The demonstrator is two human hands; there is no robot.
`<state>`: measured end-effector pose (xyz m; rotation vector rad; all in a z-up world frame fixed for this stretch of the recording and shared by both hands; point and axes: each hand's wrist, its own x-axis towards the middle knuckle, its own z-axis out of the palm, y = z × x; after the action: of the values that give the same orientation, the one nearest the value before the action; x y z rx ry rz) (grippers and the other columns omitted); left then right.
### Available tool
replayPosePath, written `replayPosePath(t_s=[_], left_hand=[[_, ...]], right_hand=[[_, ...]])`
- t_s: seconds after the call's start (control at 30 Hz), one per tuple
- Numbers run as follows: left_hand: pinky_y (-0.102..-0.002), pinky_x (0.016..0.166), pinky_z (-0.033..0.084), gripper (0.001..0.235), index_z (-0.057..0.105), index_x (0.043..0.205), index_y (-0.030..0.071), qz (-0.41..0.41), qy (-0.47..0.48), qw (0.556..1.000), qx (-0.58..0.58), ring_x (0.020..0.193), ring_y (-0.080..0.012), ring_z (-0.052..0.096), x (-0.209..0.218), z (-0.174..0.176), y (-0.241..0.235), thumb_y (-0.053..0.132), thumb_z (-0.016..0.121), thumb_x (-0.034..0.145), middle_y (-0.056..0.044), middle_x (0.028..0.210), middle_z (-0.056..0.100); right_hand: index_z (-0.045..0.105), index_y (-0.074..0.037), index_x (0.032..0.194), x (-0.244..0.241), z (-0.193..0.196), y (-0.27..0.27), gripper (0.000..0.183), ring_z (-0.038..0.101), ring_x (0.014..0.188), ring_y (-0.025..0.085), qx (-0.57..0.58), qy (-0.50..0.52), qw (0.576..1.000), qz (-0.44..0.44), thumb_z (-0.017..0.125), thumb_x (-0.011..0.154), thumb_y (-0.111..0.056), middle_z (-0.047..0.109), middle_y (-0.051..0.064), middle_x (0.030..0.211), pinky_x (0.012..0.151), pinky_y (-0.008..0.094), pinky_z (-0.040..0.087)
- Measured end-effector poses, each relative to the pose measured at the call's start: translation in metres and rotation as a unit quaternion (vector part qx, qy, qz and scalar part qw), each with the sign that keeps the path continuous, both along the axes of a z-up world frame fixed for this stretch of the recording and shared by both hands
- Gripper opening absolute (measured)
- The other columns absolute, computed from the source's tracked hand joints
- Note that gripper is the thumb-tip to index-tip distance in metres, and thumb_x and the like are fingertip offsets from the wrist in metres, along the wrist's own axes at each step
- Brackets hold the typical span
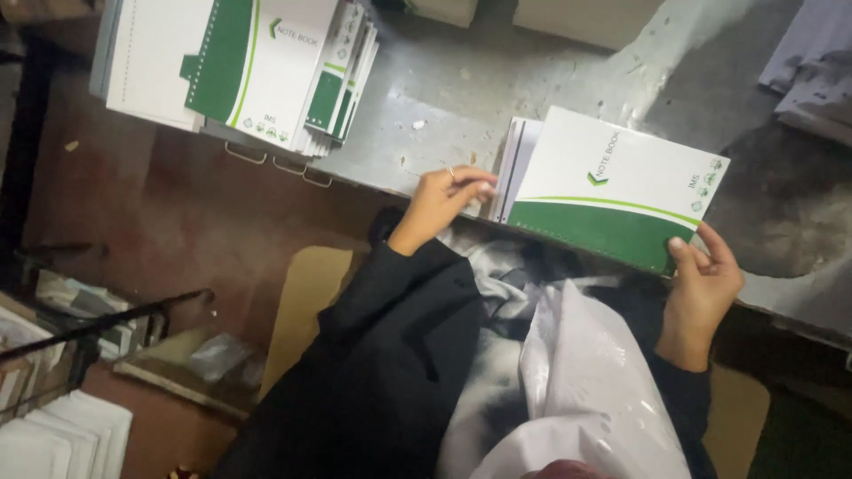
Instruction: Inspecting and stacking spiral-bound notebooks on a workbench in a print shop.
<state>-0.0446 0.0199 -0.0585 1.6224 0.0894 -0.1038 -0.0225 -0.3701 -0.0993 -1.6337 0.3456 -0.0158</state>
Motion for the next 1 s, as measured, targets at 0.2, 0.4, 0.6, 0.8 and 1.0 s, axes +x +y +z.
replayPosePath(t_s=[0.2, 0.4, 0.6, 0.8, 1.0], left_hand=[[-0.03, 0.095, 0.056, 0.029, 0.074, 0.113, 0.014, 0.027, -0.117, 0.978, 0.17, 0.102, -0.0187, 0.07, -0.013, -0.015, 0.009, 0.016, 0.082, 0.086, -0.003, 0.111, 0.071], [-0.058, 0.131, 0.027, 0.077, 0.052, 0.146, 0.009, -0.006, -0.28, 0.917, 0.284, 0.145, -0.0277, 0.052, -0.031, -0.059, -0.008, 0.02, 0.094, 0.082, -0.008, 0.15, 0.056], [-0.057, 0.125, 0.037, 0.06, 0.062, 0.136, 0.011, 0.01, -0.277, 0.908, 0.314, 0.144, -0.034, 0.051, -0.026, -0.06, -0.013, 0.022, 0.09, 0.084, -0.009, 0.149, 0.056], [-0.057, 0.126, 0.034, 0.053, 0.062, 0.136, 0.014, 0.001, -0.273, 0.903, 0.332, 0.146, -0.0346, 0.049, -0.028, -0.056, -0.015, 0.021, 0.087, 0.089, -0.007, 0.151, 0.055], [-0.057, 0.125, 0.035, 0.049, 0.065, 0.135, 0.014, 0.004, -0.265, 0.907, 0.327, 0.145, -0.035, 0.051, -0.027, -0.054, -0.017, 0.022, 0.085, 0.09, -0.007, 0.149, 0.057]], right_hand=[[0.059, -0.004, 0.138, 0.016, 0.0, -0.018, 0.04, 0.072, 0.109, 0.01, 0.036, -0.074, 0.992, -0.092, 0.069, 0.099, -0.006, 0.072, 0.007, 0.126, 0.101, 0.02, 0.061], [0.053, 0.017, 0.141, 0.018, -0.028, -0.077, 0.033, 0.062, 0.127, 0.036, -0.115, -0.236, 0.961, -0.086, 0.063, 0.11, 0.01, 0.061, 0.03, 0.14, 0.109, 0.044, 0.053], [0.057, 0.02, 0.137, 0.027, -0.056, -0.118, 0.025, 0.059, 0.123, 0.041, -0.287, -0.341, 0.886, -0.13, 0.06, 0.113, 0.014, 0.062, 0.037, 0.134, 0.104, 0.051, 0.046], [0.045, 0.008, 0.152, 0.014, -0.078, -0.122, 0.043, 0.045, 0.145, 0.038, -0.21, -0.3, 0.92, -0.137, 0.055, 0.113, 0.025, 0.045, 0.029, 0.154, 0.119, 0.048, 0.036], [0.06, 0.002, 0.139, 0.017, -0.073, -0.119, 0.035, 0.065, 0.123, 0.035, -0.181, -0.252, 0.923, -0.226, 0.059, 0.108, 0.017, 0.063, 0.022, 0.14, 0.096, 0.043, 0.056]])
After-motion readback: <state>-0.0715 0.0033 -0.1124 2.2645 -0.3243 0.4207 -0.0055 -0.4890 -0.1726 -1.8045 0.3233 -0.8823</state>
